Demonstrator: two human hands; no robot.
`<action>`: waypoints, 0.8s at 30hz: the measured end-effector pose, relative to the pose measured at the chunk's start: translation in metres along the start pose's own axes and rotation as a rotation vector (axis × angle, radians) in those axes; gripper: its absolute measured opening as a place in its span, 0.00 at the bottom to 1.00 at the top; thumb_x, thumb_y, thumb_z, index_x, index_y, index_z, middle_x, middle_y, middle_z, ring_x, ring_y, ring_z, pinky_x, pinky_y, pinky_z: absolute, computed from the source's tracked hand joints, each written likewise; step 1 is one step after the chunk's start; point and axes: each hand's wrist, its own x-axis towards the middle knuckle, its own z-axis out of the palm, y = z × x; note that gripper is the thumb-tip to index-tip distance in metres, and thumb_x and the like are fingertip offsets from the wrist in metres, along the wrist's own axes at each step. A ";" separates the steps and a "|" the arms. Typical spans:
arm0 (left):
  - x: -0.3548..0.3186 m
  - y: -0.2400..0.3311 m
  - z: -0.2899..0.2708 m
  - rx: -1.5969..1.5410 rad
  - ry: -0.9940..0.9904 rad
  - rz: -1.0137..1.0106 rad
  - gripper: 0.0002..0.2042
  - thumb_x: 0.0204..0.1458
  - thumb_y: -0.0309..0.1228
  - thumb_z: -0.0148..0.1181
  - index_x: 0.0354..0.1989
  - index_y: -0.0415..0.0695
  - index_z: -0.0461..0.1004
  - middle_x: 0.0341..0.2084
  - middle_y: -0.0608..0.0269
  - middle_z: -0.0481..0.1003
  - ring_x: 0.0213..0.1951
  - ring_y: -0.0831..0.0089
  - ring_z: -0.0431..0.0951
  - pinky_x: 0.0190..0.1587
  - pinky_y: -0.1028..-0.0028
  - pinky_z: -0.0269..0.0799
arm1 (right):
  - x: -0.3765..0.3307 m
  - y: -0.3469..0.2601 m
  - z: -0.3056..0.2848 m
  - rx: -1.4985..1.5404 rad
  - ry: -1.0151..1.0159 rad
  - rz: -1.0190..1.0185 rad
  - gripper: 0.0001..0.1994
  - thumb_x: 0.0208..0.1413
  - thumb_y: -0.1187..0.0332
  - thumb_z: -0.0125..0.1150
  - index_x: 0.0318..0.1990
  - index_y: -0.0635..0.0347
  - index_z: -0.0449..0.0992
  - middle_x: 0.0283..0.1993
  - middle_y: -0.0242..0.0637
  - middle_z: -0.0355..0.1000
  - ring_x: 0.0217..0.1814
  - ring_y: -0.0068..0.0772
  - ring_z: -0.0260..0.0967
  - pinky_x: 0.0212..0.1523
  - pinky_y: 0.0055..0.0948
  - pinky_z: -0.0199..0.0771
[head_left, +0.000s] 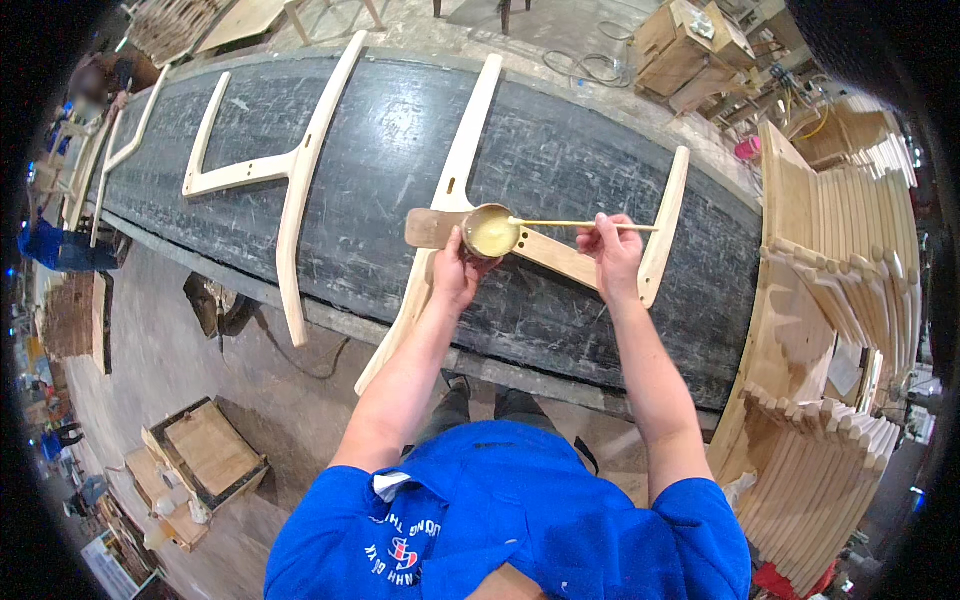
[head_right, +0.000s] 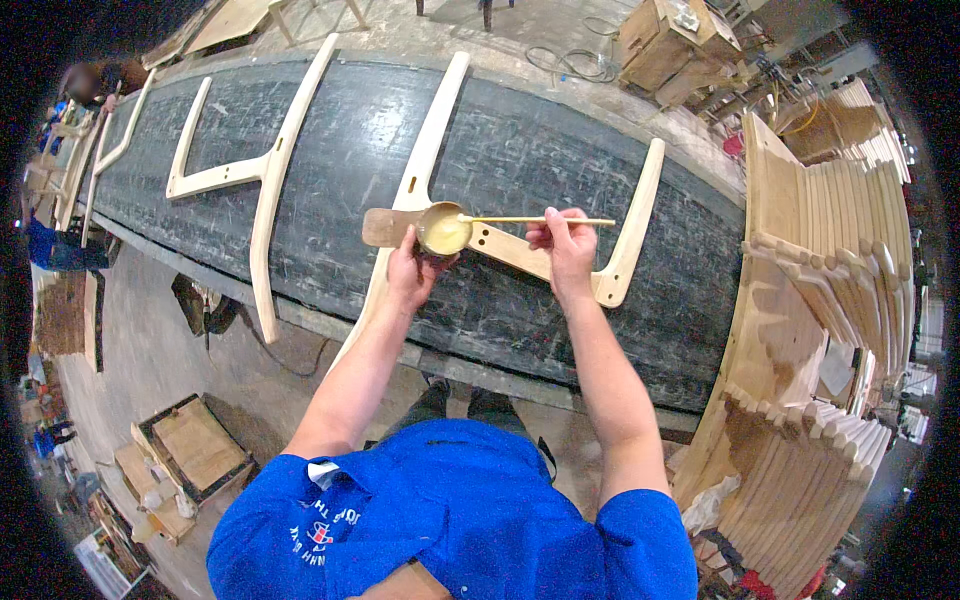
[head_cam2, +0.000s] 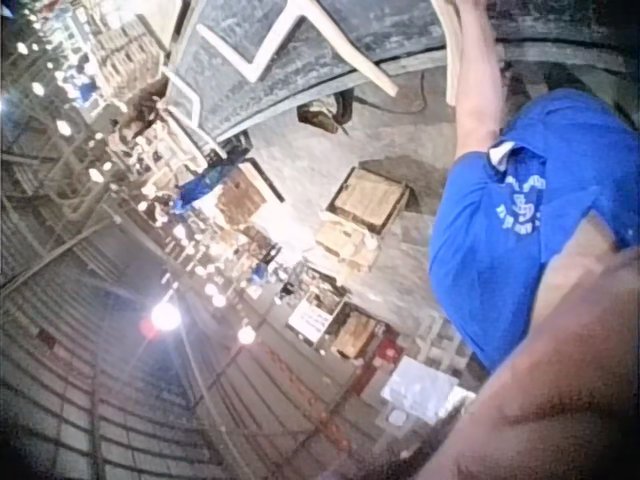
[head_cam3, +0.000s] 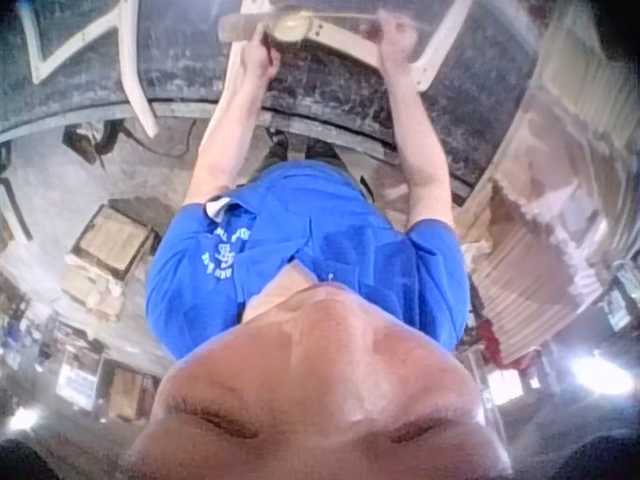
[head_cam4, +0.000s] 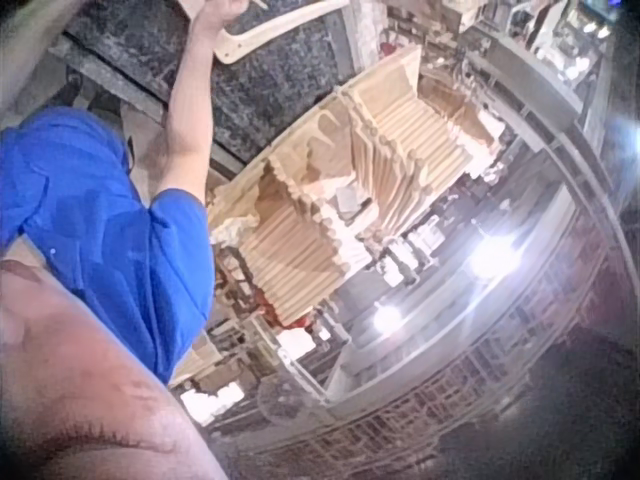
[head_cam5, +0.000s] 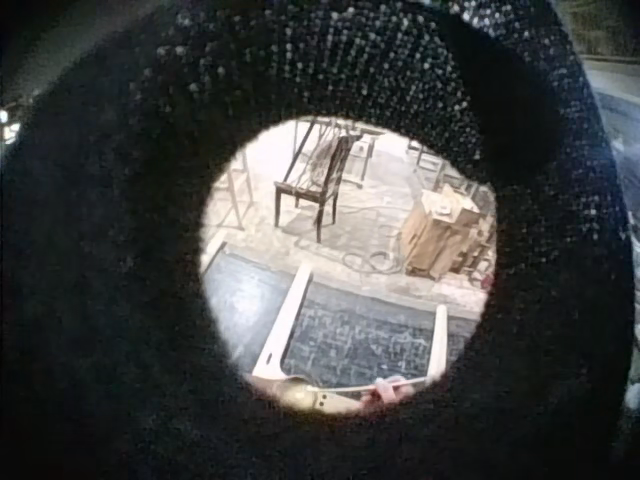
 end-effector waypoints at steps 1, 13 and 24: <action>-0.001 0.002 -0.007 -0.005 0.039 0.014 0.22 0.60 0.44 0.38 0.53 0.38 0.61 0.46 0.52 0.69 0.44 0.60 0.74 0.40 0.59 0.77 | 0.002 -0.006 -0.002 -0.160 -0.043 -0.073 0.08 0.57 0.68 0.53 0.28 0.58 0.65 0.25 0.37 0.71 0.24 0.23 0.70 0.24 0.21 0.72; -0.039 0.015 -0.067 -0.031 0.082 0.121 0.22 0.60 0.45 0.37 0.56 0.43 0.60 0.49 0.55 0.69 0.48 0.59 0.72 0.47 0.58 0.71 | 0.012 0.017 0.000 -0.944 -0.370 -0.381 0.09 0.51 0.69 0.59 0.24 0.63 0.67 0.15 0.37 0.61 0.16 0.25 0.59 0.20 0.26 0.59; -0.053 0.002 -0.073 -0.046 0.093 0.155 0.22 0.60 0.46 0.36 0.56 0.45 0.61 0.49 0.58 0.69 0.48 0.61 0.72 0.48 0.58 0.71 | 0.028 0.010 0.002 -0.942 -0.466 -0.404 0.09 0.51 0.69 0.59 0.25 0.62 0.66 0.18 0.39 0.63 0.17 0.33 0.58 0.22 0.29 0.63</action>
